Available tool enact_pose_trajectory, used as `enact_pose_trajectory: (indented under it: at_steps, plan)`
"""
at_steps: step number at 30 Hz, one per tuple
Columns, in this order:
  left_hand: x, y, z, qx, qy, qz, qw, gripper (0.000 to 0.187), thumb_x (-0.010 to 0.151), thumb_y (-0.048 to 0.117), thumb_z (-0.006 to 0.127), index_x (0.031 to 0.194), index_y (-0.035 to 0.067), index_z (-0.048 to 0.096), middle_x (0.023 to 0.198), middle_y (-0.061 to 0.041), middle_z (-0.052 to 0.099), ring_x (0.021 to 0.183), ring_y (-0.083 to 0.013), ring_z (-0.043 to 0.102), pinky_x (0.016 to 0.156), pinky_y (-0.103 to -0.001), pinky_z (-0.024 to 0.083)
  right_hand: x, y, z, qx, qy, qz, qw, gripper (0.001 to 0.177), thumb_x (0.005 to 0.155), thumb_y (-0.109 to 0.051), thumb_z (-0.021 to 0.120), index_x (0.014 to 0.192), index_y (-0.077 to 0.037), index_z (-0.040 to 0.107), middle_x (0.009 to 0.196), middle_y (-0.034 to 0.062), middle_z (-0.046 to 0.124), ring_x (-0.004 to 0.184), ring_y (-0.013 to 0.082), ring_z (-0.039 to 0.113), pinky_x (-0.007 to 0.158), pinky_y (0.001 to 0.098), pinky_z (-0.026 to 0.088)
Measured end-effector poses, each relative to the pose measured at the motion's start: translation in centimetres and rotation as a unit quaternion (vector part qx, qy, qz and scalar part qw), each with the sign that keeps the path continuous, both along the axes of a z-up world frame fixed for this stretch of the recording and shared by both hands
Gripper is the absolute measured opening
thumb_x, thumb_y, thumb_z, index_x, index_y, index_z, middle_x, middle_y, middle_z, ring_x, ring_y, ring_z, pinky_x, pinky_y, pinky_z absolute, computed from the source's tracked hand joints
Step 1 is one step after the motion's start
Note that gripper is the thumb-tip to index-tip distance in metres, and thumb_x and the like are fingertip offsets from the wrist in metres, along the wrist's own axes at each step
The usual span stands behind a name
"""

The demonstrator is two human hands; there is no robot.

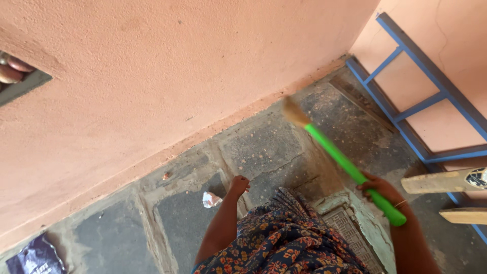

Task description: The person sweeps debris across a stone floor toward a drain using a broom.

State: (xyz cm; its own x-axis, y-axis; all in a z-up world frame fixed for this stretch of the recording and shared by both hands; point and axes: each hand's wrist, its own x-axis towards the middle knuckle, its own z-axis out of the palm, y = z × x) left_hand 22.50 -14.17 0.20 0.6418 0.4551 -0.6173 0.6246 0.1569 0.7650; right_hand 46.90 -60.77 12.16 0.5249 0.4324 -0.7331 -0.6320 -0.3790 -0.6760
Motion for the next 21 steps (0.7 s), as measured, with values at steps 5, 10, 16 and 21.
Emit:
enact_pose_trajectory:
  at_steps: [5,10,16,21]
  plan:
    - [-4.0,0.3,1.7,0.013,0.059,0.009,0.998,0.026,0.091,0.018,0.068,0.1,-0.006,0.072,0.077,-0.016,0.075,0.061,-0.0221,0.073,0.053,-0.035,0.06,7.9,-0.2,0.4,-0.018,-0.043,-0.057,0.997,0.073,0.084,-0.006,0.064,0.154,-0.004,0.042,0.086,0.0132,0.065,0.059,0.0151,0.055,0.049,0.0268,0.048]
    - [-6.3,0.5,3.0,0.047,0.088,0.015,0.995,0.025,0.091,0.018,0.068,0.099,-0.006,0.072,0.075,-0.015,0.076,0.057,-0.0223,0.073,0.052,-0.034,0.059,13.4,4.0,-0.6,-0.013,-0.019,-0.033,0.999,0.051,0.084,-0.004,0.068,0.129,0.002,0.045,0.08,0.0106,0.06,0.061,0.0183,0.058,0.049,0.0334,0.049]
    - [-7.3,0.1,3.2,0.036,0.079,0.064,0.994,0.027,0.091,0.019,0.068,0.101,-0.006,0.07,0.076,-0.015,0.076,0.059,-0.0216,0.073,0.053,-0.035,0.06,11.0,10.9,-3.7,-0.127,-0.125,0.091,0.98,0.047,0.082,-0.006,0.075,0.124,0.014,0.067,0.088,0.0184,0.071,0.067,0.0242,0.067,0.058,0.0368,0.054]
    - [-7.5,0.0,2.5,0.024,0.083,0.051,0.995,0.026,0.09,0.019,0.069,0.101,-0.005,0.069,0.078,-0.015,0.075,0.06,-0.0211,0.073,0.053,-0.034,0.059,2.7,15.4,-5.6,-0.111,-0.241,0.223,0.938,0.073,0.076,-0.013,0.08,0.144,-0.005,0.056,0.117,0.0172,0.07,0.075,0.0226,0.074,0.069,0.0373,0.061]
